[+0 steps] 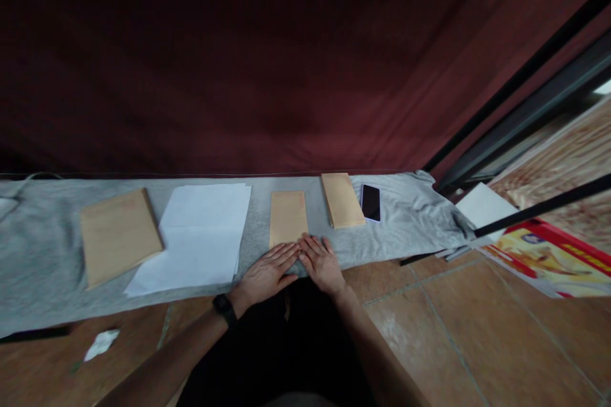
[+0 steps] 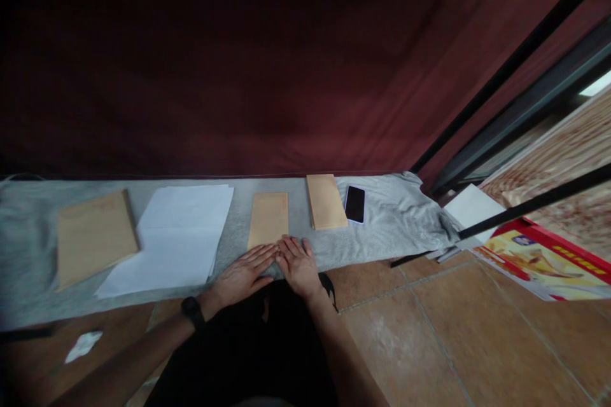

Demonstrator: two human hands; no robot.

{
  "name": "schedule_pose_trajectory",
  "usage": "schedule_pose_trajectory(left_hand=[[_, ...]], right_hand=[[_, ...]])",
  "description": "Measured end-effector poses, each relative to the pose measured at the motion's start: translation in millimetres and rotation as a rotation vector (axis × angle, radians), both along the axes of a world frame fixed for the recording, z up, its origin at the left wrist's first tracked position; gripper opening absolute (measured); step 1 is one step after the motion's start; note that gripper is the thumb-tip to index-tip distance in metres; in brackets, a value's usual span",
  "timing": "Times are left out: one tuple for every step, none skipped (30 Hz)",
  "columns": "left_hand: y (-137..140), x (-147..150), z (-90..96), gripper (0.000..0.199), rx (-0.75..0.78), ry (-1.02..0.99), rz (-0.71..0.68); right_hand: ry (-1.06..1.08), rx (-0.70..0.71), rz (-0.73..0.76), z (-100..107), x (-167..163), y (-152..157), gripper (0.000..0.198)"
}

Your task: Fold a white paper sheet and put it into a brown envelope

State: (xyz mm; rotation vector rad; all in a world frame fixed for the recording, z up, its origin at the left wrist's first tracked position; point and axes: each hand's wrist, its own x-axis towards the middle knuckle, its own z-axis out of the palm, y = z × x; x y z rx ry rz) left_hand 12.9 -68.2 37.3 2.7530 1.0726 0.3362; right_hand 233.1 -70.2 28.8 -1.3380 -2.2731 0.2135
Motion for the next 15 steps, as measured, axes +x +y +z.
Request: schedule_pose_trajectory(left_hand=[[0.0, 0.1, 0.0, 0.063, 0.002, -0.004, 0.006], [0.0, 0.3, 0.2, 0.062, 0.003, -0.008, 0.010], [0.1, 0.4, 0.4, 0.062, 0.003, -0.011, 0.014], [0.1, 0.6, 0.8, 0.061, 0.002, -0.015, 0.014], [0.1, 0.8, 1.1, 0.061, 0.000, -0.018, 0.012], [0.2, 0.9, 1.4, 0.060, -0.002, -0.018, 0.007], [0.3, 0.9, 1.5, 0.060, -0.004, -0.017, 0.003], [0.4, 0.9, 1.5, 0.059, -0.005, -0.016, 0.001], [0.5, 0.9, 1.4, 0.059, -0.004, -0.016, -0.001], [0.6, 0.8, 1.1, 0.059, -0.004, -0.017, -0.001], [0.7, 0.7, 0.9, 0.058, -0.003, -0.019, 0.000], [0.7, 0.7, 0.7, 0.058, 0.000, -0.024, 0.001], [0.7, 0.6, 0.5, 0.058, 0.003, -0.029, 0.002], [0.6, 0.7, 0.5, 0.058, 0.007, -0.034, 0.003], [0.5, 0.7, 0.6, 0.058, 0.010, -0.039, 0.004]], right_hand=[[-0.011, 0.006, 0.002, -1.5, -0.5, 6.2, 0.044], [-0.019, 0.014, 0.002, -3.3, -1.3, 12.5, 0.044], [-0.024, 0.023, 0.000, -5.4, -2.2, 18.8, 0.045], [-0.027, 0.034, -0.002, -7.5, -3.3, 25.0, 0.046], [-0.028, 0.045, -0.005, -9.6, -4.4, 31.3, 0.046], [-0.028, 0.054, -0.007, -11.4, -5.5, 37.4, 0.047], [-0.028, 0.058, -0.011, -12.7, -6.7, 43.5, 0.047], [-0.031, 0.056, -0.016, -13.4, -7.8, 49.5, 0.047], [-0.040, 0.048, -0.021, -13.6, -8.9, 55.3, 0.047], [-0.056, 0.034, -0.026, -13.1, -9.9, 60.9, 0.047], [-0.079, 0.016, -0.030, -12.0, -11.0, 66.3, 0.048], [-0.106, -0.006, -0.035, -10.5, -12.0, 71.4, 0.049], [-0.135, -0.028, -0.038, -8.8, -13.0, 76.3, 0.050], [-0.160, -0.049, -0.042, -7.1, -14.1, 81.1, 0.051], [-0.180, -0.066, -0.046, -5.5, -15.2, 85.7, 0.052]])
